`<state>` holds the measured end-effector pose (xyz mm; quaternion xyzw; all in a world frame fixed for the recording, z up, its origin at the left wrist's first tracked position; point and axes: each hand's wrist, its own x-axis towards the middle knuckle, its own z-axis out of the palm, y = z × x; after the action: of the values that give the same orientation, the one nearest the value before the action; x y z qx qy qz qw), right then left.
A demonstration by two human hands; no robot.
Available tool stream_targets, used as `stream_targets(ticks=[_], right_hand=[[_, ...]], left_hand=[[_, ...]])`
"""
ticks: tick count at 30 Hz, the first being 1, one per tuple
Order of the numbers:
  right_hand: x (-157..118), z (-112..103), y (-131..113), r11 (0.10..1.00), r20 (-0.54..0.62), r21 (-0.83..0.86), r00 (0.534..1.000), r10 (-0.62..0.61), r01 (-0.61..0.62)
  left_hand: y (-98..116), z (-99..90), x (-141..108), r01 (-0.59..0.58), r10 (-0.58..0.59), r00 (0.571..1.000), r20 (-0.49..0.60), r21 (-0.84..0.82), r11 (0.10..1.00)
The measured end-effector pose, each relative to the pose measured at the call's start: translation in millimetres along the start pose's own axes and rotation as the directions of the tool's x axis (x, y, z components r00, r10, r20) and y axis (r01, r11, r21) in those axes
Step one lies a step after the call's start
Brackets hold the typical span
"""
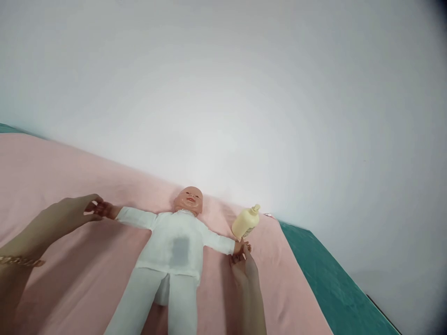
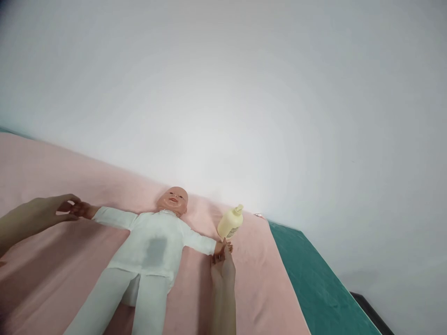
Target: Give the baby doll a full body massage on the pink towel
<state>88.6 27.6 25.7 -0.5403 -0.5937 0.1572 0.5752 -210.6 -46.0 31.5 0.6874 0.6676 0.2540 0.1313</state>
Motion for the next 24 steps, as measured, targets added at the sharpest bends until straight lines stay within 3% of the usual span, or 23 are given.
stream_targets(ticks=[3,6,9,13,16,19,22,24], right_hand=[[-10.8,-7.6,-2.2,0.999,-0.005,0.035,1.0,0.03,-0.029],[-32.7,-32.4,-7.7,0.996,-0.025,0.081,0.999,0.039,-0.037],[-62.5,-75.9,-14.6,0.992,-0.067,0.124,0.997,0.047,-0.038],[-103.9,-139.1,-24.8,0.986,-0.113,0.164,0.992,0.06,-0.041],[-125.8,-165.7,-31.8,0.984,-0.081,0.175,0.995,0.053,-0.038],[-135.5,-168.1,-35.6,0.99,0.093,0.087,0.989,-0.118,0.11],[-137.9,-158.3,-35.9,0.939,0.252,-0.019,0.91,-0.328,0.344],[-138.6,-152.2,-35.8,0.902,0.317,-0.067,0.867,-0.385,0.426]], left_hand=[[16.6,-11.0,-2.5,0.033,-0.032,0.999,0.015,-0.055,0.998],[27.6,-9.1,-5.4,-0.035,0.017,0.993,-0.119,-0.154,0.987],[39.1,-2.5,-10.7,-0.153,0.114,0.97,-0.213,-0.175,0.972],[66.8,3.7,-23.1,-0.333,0.284,0.935,-0.212,-0.254,0.908],[91.1,15.7,-32.6,-0.494,0.458,0.87,-0.185,-0.317,0.81],[110.6,35.5,-39.9,-0.638,0.642,0.759,-0.103,-0.314,0.704],[120.8,54.2,-45.3,-0.731,0.754,0.654,-0.061,-0.308,0.609],[122.5,62.4,-47.5,-0.77,0.79,0.609,-0.066,-0.291,0.569]])
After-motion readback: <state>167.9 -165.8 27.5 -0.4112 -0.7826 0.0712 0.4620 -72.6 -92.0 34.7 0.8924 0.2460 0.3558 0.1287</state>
